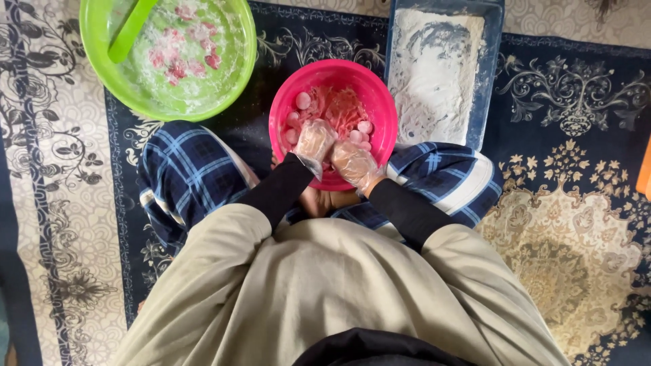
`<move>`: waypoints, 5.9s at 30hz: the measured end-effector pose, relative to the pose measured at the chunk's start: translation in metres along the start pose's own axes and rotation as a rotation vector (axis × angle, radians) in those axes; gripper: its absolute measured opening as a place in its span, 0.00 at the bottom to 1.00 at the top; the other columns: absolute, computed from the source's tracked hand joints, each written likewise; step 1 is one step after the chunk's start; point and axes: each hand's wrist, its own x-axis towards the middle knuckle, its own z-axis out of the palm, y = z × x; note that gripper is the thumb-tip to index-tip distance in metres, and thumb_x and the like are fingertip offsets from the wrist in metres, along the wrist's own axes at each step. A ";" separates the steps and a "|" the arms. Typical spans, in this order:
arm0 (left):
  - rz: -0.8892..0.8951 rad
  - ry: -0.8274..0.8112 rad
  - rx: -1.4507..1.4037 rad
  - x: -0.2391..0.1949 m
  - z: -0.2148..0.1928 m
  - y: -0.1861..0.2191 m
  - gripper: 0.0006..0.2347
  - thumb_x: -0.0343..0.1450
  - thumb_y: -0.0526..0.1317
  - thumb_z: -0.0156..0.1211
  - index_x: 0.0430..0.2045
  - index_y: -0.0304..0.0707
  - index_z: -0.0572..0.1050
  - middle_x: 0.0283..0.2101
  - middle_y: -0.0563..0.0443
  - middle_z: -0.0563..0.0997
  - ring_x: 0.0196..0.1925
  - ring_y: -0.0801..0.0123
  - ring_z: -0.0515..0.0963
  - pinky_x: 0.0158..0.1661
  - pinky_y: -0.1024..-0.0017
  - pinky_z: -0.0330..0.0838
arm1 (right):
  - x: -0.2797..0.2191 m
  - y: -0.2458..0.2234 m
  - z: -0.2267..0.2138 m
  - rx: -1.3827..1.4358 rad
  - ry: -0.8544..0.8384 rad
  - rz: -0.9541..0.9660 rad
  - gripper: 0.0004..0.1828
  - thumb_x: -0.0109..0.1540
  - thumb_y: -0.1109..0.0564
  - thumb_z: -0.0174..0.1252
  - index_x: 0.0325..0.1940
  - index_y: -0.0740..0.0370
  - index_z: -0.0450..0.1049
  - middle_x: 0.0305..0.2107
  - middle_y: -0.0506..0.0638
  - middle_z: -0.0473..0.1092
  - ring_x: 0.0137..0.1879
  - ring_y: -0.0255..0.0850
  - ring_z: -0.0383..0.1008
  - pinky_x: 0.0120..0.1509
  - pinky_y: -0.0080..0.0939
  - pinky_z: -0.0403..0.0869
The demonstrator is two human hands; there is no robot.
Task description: Mixing and kneading a pink dough-like substance in a red bowl by hand while sitting on the floor.
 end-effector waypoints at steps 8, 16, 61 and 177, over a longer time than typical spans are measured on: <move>-0.110 -0.065 -0.143 0.054 -0.150 -0.014 0.07 0.66 0.36 0.53 0.16 0.41 0.75 0.18 0.46 0.75 0.23 0.60 0.76 0.30 0.61 0.69 | 0.026 0.008 0.010 0.241 -0.084 0.109 0.07 0.52 0.55 0.55 0.32 0.59 0.73 0.20 0.48 0.68 0.29 0.44 0.72 0.33 0.44 0.70; -0.275 -0.331 -0.083 0.065 -0.110 -0.027 0.06 0.64 0.33 0.52 0.18 0.42 0.76 0.19 0.48 0.76 0.26 0.60 0.78 0.25 0.59 0.69 | 0.075 0.045 -0.011 0.700 -0.422 0.260 0.11 0.47 0.44 0.63 0.23 0.50 0.77 0.21 0.47 0.72 0.36 0.46 0.75 0.45 0.43 0.73; -0.374 -0.828 -0.102 0.058 -0.152 -0.029 0.26 0.72 0.35 0.45 0.66 0.37 0.48 0.68 0.36 0.54 0.67 0.46 0.53 0.60 0.52 0.52 | 0.043 0.044 -0.053 0.136 -0.313 0.269 0.32 0.56 0.62 0.52 0.64 0.75 0.59 0.38 0.82 0.66 0.43 0.68 0.72 0.36 0.58 0.74; -0.419 0.251 0.134 0.035 0.009 -0.001 0.11 0.63 0.44 0.55 0.12 0.38 0.66 0.12 0.53 0.62 0.08 0.55 0.71 0.10 0.55 0.64 | 0.144 0.102 -0.100 0.834 -0.743 0.425 0.32 0.43 0.52 0.66 0.50 0.59 0.67 0.50 0.64 0.64 0.56 0.62 0.68 0.59 0.57 0.70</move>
